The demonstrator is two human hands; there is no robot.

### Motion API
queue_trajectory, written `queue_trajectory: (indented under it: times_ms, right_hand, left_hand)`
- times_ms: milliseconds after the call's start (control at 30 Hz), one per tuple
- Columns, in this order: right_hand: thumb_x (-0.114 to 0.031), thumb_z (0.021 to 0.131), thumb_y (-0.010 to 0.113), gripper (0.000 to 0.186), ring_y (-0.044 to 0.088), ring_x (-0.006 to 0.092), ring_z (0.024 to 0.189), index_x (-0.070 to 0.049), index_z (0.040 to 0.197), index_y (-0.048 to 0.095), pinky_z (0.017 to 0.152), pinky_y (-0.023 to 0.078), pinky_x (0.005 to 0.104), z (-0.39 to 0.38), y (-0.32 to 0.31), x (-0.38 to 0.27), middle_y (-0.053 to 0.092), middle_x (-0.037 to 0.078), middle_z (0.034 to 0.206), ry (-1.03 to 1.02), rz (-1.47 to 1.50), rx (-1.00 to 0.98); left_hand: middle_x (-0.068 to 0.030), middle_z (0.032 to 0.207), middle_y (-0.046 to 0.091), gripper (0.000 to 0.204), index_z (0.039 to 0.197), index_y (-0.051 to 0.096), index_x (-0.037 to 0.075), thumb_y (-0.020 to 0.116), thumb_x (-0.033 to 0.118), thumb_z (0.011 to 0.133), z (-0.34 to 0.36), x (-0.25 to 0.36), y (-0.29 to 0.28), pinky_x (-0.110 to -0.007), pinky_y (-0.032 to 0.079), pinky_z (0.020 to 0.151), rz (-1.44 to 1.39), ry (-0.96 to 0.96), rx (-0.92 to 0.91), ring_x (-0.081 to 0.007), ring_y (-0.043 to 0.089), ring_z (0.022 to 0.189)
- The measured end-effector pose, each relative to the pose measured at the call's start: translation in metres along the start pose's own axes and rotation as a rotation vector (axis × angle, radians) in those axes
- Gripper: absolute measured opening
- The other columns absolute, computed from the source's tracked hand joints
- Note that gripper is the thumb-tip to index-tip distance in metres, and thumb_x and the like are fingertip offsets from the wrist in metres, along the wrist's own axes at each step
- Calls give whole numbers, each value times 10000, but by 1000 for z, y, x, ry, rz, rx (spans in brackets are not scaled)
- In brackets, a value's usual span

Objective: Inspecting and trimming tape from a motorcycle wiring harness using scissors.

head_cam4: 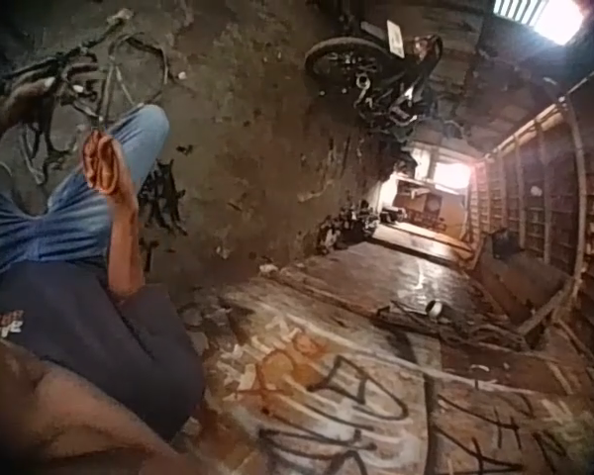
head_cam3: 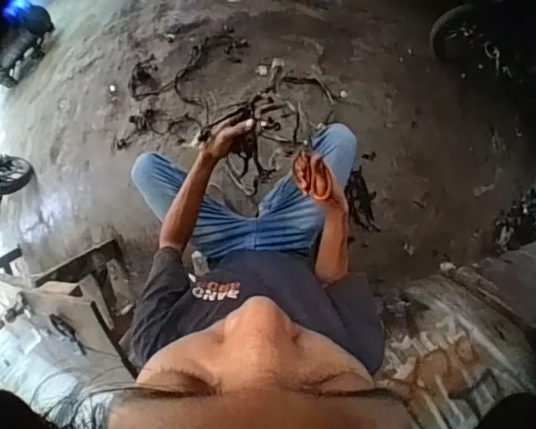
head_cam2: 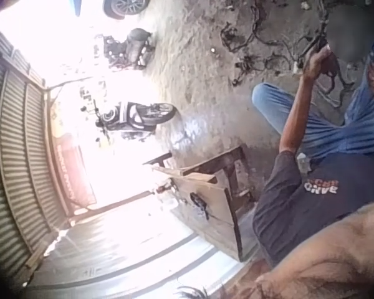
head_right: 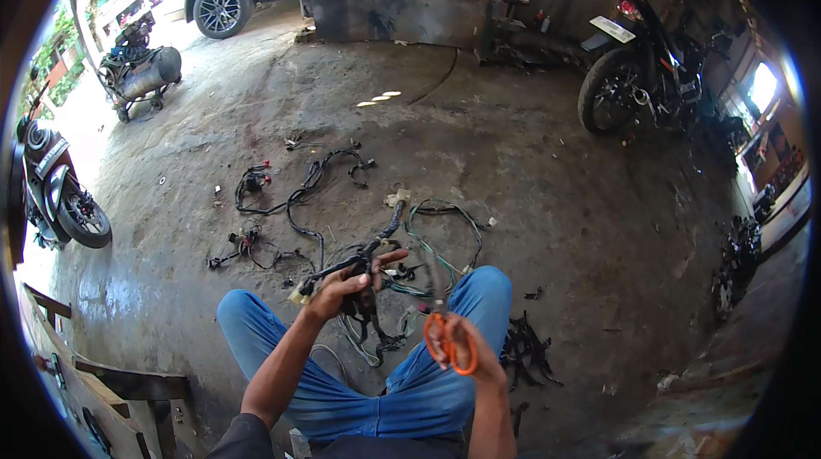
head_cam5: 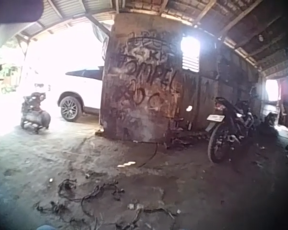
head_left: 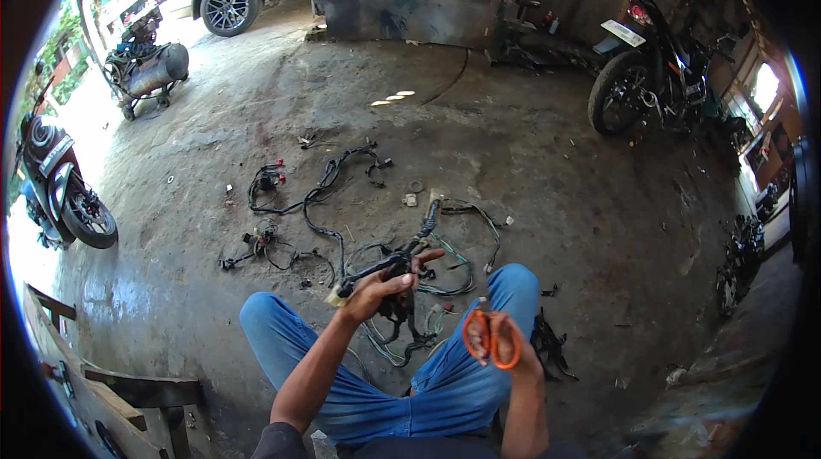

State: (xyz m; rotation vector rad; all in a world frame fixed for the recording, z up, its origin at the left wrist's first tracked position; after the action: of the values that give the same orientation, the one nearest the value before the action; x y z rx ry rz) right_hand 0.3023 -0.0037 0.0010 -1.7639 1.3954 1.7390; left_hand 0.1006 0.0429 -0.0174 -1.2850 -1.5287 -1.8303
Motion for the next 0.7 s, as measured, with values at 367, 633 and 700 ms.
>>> queue_trajectory:
  times_ms: [367,633,700]
  right_hand:
    - [-673,1022,331,598,470,95,636,-106,905,481,604,391,248,47,51,44,469,-4,725,98,-150,-226]
    - [-96,942,726,278,624,131,997,-54,991,456,893,521,297,73,29,-18,644,91,1080,-351,-200,280]
    - [-52,934,719,290,650,137,937,-44,992,435,828,532,279,84,48,-21,652,133,1115,-377,-147,237]
  left_hand:
    - [23,795,578,208,1017,593,90,649,290,1007,0,0,-37,-244,403,625,59,38,301,-52,445,660]
    - [-69,905,675,197,1176,535,85,584,217,1037,-8,4,-38,-241,409,602,-25,47,140,-49,422,554]
    - [-44,820,641,248,1185,529,76,567,281,1050,-9,-1,-28,-252,407,598,30,30,74,-57,420,555]
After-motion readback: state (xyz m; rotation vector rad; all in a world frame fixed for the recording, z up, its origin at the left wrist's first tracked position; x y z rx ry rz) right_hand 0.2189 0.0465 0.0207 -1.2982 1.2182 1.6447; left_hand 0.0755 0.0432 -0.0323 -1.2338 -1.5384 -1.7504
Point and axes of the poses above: each hand's wrist, its own z-axis towards the middle knuckle, its own y-axis out of the palm, x = y × z, the point moved 9 cm from there along z, towards the middle knuckle
